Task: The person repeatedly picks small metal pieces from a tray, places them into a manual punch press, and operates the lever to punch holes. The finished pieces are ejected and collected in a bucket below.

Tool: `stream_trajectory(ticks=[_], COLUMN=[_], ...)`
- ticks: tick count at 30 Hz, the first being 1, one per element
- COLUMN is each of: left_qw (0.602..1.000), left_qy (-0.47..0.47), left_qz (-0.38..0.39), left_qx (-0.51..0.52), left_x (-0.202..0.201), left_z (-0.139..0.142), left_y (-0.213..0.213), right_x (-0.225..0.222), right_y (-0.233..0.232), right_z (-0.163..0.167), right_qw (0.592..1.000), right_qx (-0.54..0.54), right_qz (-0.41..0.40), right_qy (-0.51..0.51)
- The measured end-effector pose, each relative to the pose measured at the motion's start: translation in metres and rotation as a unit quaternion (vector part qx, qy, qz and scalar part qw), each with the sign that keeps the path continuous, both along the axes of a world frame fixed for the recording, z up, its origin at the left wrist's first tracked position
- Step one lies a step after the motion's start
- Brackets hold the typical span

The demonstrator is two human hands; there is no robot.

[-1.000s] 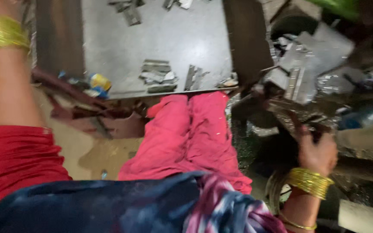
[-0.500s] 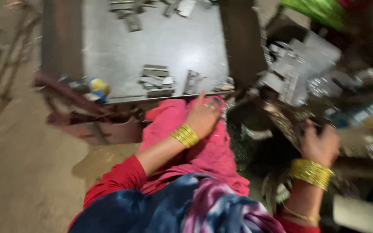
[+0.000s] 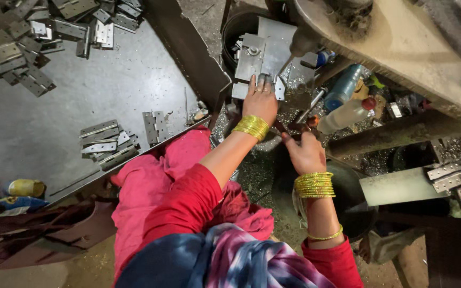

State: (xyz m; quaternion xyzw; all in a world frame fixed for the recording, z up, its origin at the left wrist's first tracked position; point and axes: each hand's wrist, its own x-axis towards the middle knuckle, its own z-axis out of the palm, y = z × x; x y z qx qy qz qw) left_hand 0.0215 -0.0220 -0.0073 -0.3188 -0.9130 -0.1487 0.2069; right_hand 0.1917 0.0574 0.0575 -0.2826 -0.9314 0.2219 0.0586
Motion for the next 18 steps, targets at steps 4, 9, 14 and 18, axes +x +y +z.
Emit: stream_trajectory(ticks=[4,9,14,18], left_qw=[0.996,0.994,0.997,0.988], left_qy=[-0.048,-0.060,-0.031,-0.060], left_qz=[0.000,0.029,0.022,0.010], left_qx=[-0.071,-0.089,-0.061,-0.143], left_x=[0.003,-0.006,-0.007,-0.008], left_z=[0.005,0.022,0.016,0.009], left_y=[-0.001,0.007,0.003,-0.003], right_x=[0.002,0.014,0.057,0.055], right_y=[0.002,0.031,0.002,0.012], right_z=[0.001,-0.051,-0.174,-0.192], right_qw=[0.997,1.000,0.987,0.996], right_qx=[-0.040,-0.018,-0.127,-0.078], right_qz=[0.049,0.014,-0.093,-0.013], right_qy=[0.042,0.002,-0.031,-0.048])
